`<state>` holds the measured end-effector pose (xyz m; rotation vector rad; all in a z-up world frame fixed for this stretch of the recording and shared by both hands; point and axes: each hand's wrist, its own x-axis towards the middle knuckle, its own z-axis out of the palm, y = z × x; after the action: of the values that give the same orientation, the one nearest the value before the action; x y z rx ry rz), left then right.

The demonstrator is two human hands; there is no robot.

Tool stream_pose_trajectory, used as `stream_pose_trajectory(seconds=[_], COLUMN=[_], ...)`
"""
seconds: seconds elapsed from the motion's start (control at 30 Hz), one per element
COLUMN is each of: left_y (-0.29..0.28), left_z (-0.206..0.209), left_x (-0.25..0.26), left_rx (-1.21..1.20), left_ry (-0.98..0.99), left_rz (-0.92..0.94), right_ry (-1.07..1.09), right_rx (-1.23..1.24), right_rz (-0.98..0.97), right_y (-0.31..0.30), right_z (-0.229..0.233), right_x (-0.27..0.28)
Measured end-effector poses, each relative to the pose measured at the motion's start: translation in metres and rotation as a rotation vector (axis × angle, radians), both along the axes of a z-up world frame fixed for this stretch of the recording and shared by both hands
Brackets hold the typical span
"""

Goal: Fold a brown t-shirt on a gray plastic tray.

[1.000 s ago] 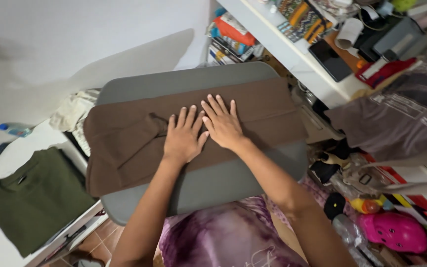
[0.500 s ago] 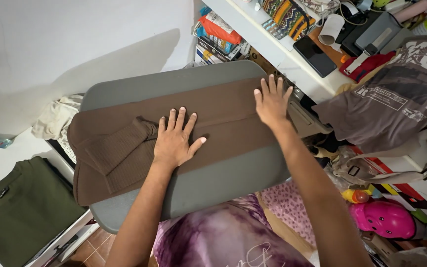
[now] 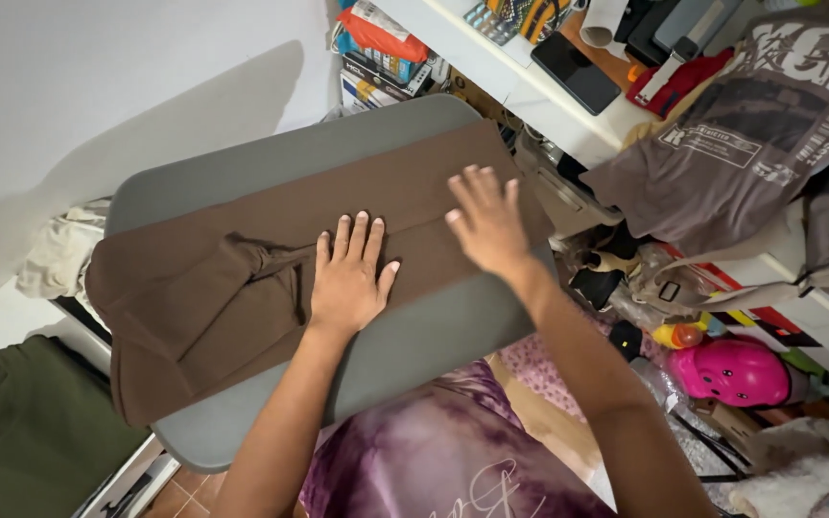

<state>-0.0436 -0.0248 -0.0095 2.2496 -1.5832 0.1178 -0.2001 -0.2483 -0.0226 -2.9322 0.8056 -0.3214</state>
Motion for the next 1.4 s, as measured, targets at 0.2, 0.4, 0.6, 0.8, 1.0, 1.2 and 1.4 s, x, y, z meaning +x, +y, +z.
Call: stream_pose_trajectory(seconds=[0.2,0.4,0.6,0.8,1.0,1.2,1.4], left_y=[-0.001,0.014,0.074,0.087,0.116,0.148,0.156], left_z=[-0.003,0.005,0.022,-0.012,0.008,0.008,-0.017], left_x=[-0.001,0.004,0.038,0.055,0.066,0.067,0.072], left_rx=[0.026,-0.007,-0.104,-0.177,-0.328,-0.054,-0.008], left_ry=[-0.023,-0.005,0.022,0.148,0.296,-0.008,-0.069], left_rz=[0.012,-0.003,0.222,0.357,0.304,0.369,0.38], right_ry=[0.003,-0.038,-0.066,-0.029,-0.21,-0.103,-0.165], right_rx=[-0.142,0.005,-0.053,0.076,0.277,0.123,0.107], right_rz=[-0.198,0.105,0.063,0.336,0.676,0.655,0.708], right_y=[-0.03,0.068,0.04,0.136,0.181,0.179,0.208], right_z=[-0.021,0.004,-0.018,0.027,0.015,-0.001,0.016], right_x=[-0.008,0.036,0.029,0.096,0.135,0.141,0.161])
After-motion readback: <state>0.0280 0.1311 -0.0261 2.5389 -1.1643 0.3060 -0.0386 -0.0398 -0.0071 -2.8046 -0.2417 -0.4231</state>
